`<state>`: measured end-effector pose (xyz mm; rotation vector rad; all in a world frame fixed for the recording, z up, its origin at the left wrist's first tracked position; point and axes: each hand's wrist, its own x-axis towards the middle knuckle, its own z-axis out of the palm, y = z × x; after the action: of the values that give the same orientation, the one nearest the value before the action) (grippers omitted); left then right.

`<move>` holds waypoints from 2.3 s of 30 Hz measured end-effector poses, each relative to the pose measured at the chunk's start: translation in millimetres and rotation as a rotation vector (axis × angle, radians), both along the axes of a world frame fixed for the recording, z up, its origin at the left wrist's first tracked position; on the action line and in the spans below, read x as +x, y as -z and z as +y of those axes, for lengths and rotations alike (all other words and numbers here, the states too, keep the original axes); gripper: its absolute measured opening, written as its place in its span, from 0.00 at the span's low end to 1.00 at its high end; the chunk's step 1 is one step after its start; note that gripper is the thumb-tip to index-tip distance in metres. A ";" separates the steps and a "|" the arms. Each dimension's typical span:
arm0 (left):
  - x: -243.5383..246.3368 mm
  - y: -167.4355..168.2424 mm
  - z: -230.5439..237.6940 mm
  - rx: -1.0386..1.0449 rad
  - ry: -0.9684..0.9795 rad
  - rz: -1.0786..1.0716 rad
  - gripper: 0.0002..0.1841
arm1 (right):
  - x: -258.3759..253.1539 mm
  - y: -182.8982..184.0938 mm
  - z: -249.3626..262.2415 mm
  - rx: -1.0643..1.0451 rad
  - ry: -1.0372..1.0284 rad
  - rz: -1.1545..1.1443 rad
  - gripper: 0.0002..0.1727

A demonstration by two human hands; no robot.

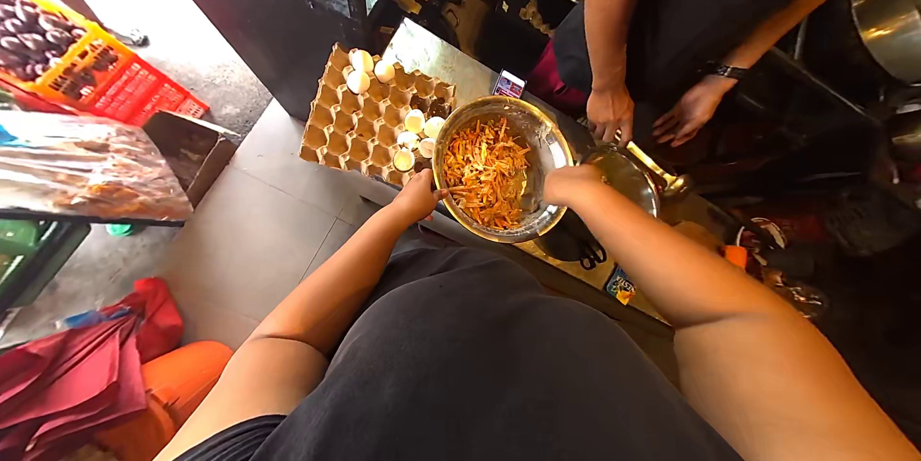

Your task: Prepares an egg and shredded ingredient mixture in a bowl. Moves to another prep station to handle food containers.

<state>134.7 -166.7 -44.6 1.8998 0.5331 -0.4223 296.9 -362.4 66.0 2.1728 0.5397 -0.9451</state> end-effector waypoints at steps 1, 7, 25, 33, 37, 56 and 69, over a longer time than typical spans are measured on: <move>-0.1 -0.8 0.0 -0.008 -0.001 0.001 0.21 | -7.9 0.8 -3.9 0.017 0.024 0.050 0.19; 3.0 -5.2 -0.8 0.021 0.041 0.031 0.22 | -23.5 82.9 -43.1 0.423 0.324 0.183 0.24; 1.4 -0.1 5.3 0.094 0.090 -0.023 0.22 | 66.0 -9.1 -26.2 0.479 0.322 0.076 0.24; 1.8 3.0 4.5 0.058 0.068 -0.014 0.21 | -9.0 9.3 -25.0 0.090 0.100 -0.138 0.17; 0.7 -3.1 4.3 0.024 0.053 0.015 0.23 | -33.4 35.6 -28.1 0.244 0.130 -0.127 0.21; 2.7 -1.6 8.3 0.021 0.072 0.015 0.22 | -4.5 43.1 -47.9 0.950 0.832 0.099 0.23; 4.7 4.6 7.2 0.035 0.072 0.016 0.24 | -13.0 -13.5 -25.1 0.137 0.217 -0.186 0.17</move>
<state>139.4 -159.5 -49.2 1.9550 0.4858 -0.4780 283.9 -387.5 79.5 2.4500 0.2901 -0.8254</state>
